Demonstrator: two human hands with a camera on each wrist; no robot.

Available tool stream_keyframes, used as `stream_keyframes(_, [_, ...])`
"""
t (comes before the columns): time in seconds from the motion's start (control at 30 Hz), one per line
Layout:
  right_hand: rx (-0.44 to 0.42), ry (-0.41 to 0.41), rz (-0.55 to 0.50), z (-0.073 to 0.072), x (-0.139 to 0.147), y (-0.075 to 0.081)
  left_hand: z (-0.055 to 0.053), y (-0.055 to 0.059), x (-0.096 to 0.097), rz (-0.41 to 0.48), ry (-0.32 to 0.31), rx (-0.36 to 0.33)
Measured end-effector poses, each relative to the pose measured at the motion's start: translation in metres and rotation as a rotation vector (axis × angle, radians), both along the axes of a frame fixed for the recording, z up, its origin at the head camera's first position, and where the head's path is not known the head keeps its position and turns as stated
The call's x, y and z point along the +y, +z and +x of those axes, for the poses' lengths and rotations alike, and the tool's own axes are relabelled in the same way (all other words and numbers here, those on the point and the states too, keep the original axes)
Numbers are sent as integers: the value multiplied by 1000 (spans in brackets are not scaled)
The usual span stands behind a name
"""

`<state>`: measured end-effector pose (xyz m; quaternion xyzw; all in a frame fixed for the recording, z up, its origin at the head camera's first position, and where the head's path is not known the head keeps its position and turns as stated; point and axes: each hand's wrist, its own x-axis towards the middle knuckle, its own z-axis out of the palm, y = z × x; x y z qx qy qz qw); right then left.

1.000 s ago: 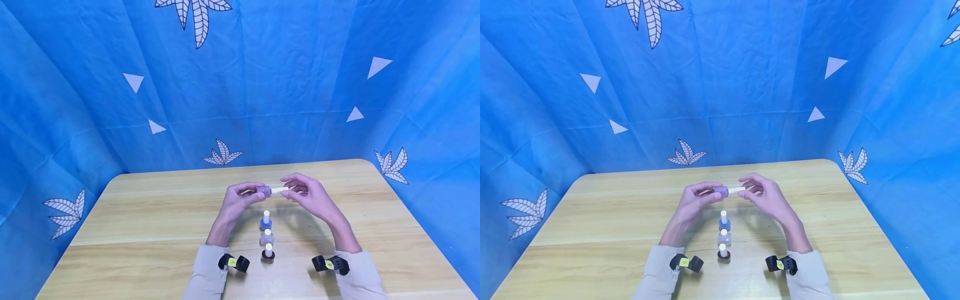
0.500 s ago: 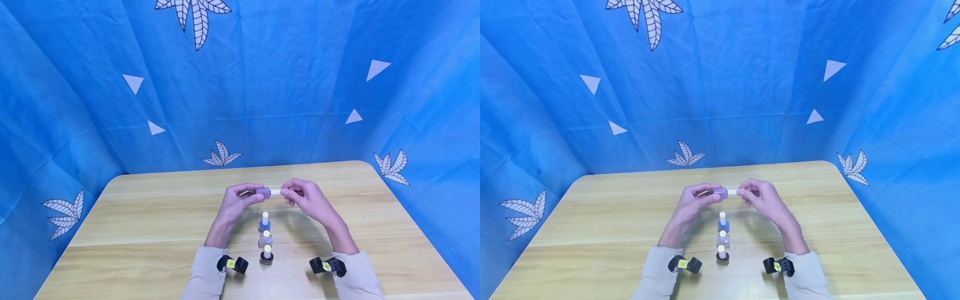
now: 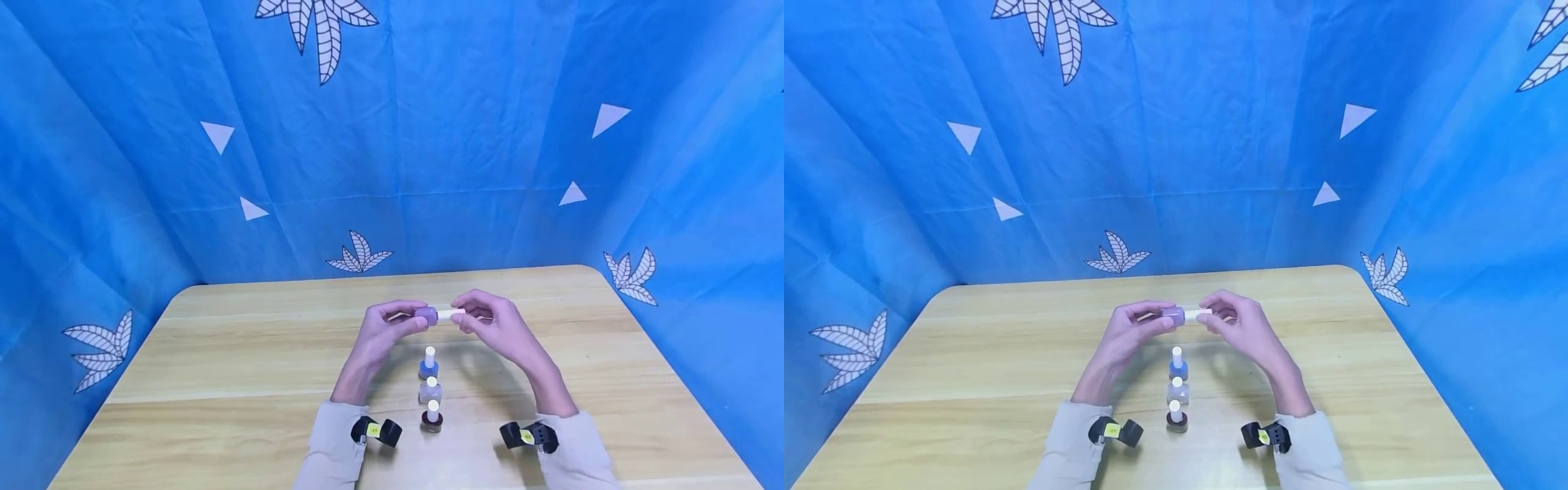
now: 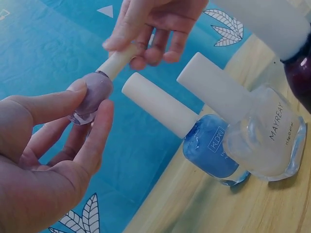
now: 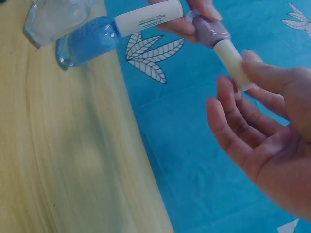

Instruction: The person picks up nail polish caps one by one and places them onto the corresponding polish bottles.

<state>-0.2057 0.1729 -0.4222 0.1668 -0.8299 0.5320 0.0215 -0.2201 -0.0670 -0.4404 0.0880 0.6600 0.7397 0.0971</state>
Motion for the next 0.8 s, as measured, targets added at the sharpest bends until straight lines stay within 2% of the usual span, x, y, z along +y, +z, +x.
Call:
stream_keyframes(0.27, [41,-24,12,3,-3,5,0,0,0,-3,10,-1])
stream_keyframes(0.53, [36,-22,18,5,-4,7,1,4,0,-7,10,-12])
stream_keyframes(0.67, [79,-6,79,4,-7,6,1,6,0,3,17,-3])
stream_keyframes(0.8, [98,-26,163,5,-8,5,2,6,1,1,11,-1])
